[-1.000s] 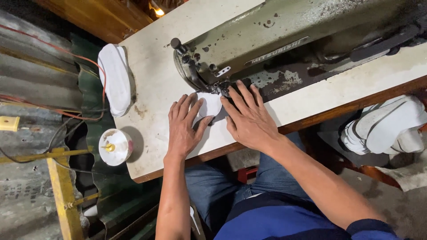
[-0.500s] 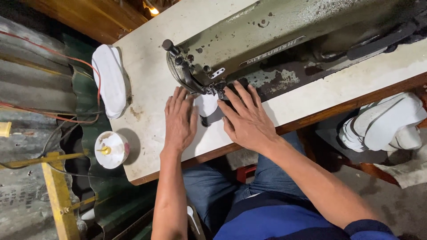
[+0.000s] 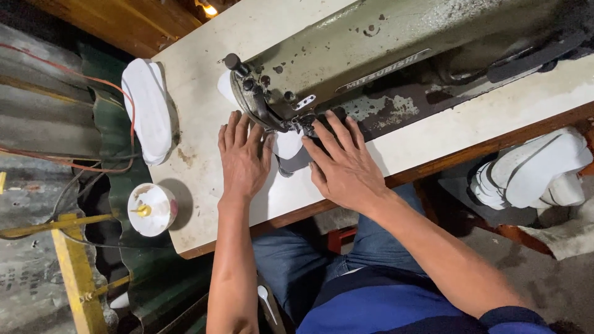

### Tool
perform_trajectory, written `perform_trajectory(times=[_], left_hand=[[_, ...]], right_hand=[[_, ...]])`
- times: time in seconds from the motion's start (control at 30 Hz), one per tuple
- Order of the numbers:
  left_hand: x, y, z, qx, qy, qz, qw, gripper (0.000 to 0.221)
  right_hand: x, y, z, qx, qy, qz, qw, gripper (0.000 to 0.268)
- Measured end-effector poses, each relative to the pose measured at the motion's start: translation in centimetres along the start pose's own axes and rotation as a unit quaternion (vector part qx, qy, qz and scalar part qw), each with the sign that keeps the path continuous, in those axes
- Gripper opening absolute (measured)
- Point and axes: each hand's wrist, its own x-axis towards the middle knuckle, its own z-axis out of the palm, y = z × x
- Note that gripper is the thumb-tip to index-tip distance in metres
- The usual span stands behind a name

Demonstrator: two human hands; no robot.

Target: Stitching the edges of shoe insoles using an industrial sewing machine

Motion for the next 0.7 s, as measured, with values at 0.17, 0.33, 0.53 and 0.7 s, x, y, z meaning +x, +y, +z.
perform_trajectory(times=[0.17,0.33,0.53,0.7], left_hand=[[-0.3,0.1,-0.3,0.002,0.008,-0.006,1.0,0.041],[-0.5,0.2,-0.3,-0.013,0.014,-0.012,1.0,0.044],[-0.4,0.7,-1.1,-0.033,0.02,-0.02,0.999,0.046],[-0.7,0.9,-1.5,-0.036,0.03,-0.027,0.999,0.047]], right_hand=[[0.0,0.0,0.0,-0.004,0.0,0.002,1.0,0.039],[0.0,0.0,-0.2,-0.007,-0.004,0.002,1.0,0.04],[0.1,-0.1,-0.2,-0.001,-0.005,0.004,1.0,0.039],[0.1,-0.1,-0.2,0.002,-0.01,0.006,1.0,0.039]])
